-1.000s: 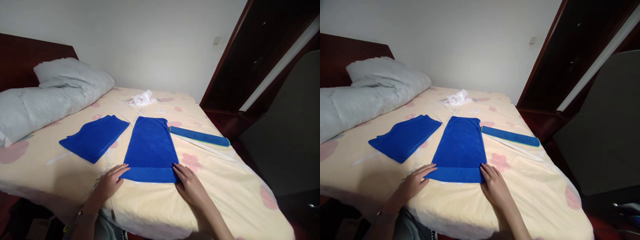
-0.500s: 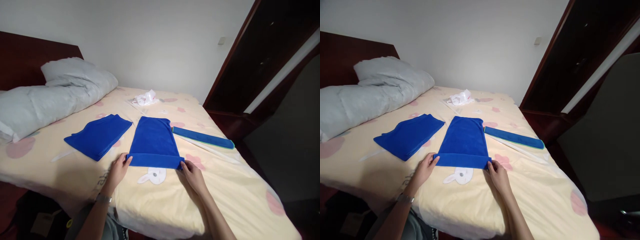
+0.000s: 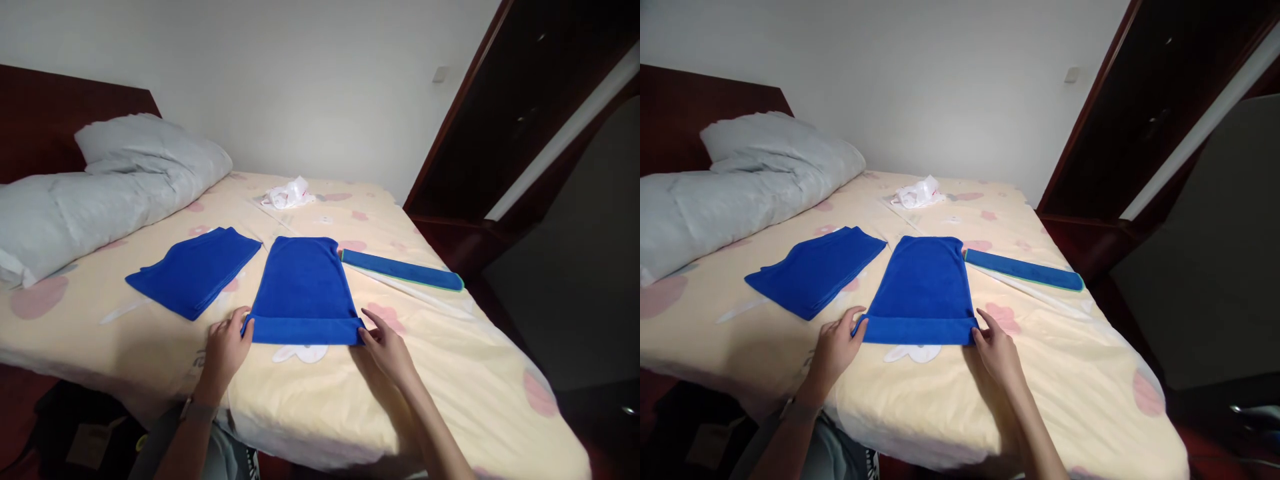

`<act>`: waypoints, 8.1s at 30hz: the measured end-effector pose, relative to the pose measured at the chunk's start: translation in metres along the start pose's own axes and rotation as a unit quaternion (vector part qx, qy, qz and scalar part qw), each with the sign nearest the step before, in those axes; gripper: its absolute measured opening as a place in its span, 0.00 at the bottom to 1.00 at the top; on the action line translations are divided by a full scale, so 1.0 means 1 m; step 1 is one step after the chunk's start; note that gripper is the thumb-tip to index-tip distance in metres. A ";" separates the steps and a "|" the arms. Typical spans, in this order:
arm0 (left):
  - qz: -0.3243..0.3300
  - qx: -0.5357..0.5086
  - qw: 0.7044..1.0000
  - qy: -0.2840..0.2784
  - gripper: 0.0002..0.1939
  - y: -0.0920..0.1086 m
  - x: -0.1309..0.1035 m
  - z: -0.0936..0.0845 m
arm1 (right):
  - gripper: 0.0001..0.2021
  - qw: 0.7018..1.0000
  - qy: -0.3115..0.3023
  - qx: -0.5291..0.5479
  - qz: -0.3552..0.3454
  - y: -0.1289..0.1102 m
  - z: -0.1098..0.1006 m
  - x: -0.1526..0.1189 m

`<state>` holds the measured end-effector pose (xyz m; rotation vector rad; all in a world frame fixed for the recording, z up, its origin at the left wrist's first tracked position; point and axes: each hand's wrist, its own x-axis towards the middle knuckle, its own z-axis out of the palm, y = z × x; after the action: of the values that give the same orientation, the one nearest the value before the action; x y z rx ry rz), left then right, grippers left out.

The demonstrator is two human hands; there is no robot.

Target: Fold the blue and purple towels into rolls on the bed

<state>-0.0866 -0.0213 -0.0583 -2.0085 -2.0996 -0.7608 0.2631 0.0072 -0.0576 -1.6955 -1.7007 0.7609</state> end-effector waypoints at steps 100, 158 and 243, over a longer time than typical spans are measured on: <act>-0.169 -0.286 0.932 -0.142 0.13 -0.017 -0.017 -0.021 | 0.11 0.991 -0.046 0.125 0.006 0.020 0.013 -0.018; -0.074 -0.082 0.994 -0.018 0.22 0.002 -0.004 0.002 | 0.28 0.995 0.030 0.092 -0.011 0.007 0.017 0.006; -0.171 -0.225 0.959 -0.013 0.13 -0.003 0.034 0.014 | 0.22 0.988 0.023 0.154 -0.005 -0.008 0.016 0.056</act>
<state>-0.0895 0.0156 -0.0561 -1.8595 -2.5050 -1.3880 0.2463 0.0632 -0.0602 -1.4781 -1.4729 0.9191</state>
